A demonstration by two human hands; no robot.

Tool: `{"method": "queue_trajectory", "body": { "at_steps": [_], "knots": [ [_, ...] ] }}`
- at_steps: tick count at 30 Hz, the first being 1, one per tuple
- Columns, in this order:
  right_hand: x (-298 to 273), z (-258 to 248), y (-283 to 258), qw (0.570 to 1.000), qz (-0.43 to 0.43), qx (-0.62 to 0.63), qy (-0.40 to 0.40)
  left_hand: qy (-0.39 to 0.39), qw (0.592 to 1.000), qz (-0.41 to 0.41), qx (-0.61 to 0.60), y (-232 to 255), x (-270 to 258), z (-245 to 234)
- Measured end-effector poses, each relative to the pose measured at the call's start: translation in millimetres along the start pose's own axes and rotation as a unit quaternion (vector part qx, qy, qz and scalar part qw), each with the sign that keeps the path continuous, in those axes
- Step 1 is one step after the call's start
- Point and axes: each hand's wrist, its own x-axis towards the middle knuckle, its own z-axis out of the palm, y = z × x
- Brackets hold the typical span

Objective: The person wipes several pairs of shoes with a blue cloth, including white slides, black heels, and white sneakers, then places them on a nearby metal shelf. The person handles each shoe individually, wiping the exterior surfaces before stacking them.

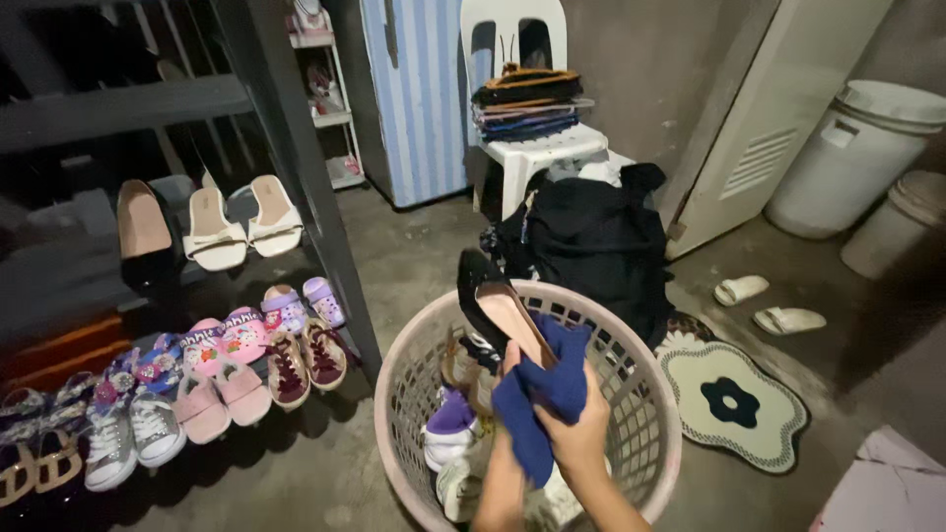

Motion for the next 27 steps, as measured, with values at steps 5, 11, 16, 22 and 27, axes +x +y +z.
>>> {"method": "queue_trajectory", "body": {
  "at_steps": [5,11,16,22,27],
  "knots": [
    [-16.4,-7.8,-17.2,0.949,-0.264,-0.173,-0.030,0.194,0.938,-0.007,0.288,17.6,0.6,3.2],
    [3.6,-33.6,-58.4,0.960,0.242,0.077,0.115,0.113,0.931,0.090,0.334,46.2,-3.8,3.4],
    [48.3,-24.1,-20.3,0.925,0.184,-0.238,-0.231,0.094,0.908,0.084,0.400,21.2,1.8,-14.0],
    [105.4,13.5,57.6,0.834,-0.149,-0.376,-0.376,0.086,0.906,0.070,0.408,-16.1,5.4,-33.2],
    [115.8,25.0,64.7,0.779,-0.162,-0.466,-0.387,0.112,0.883,0.040,0.454,-21.5,6.3,-40.8]
  ]
}}
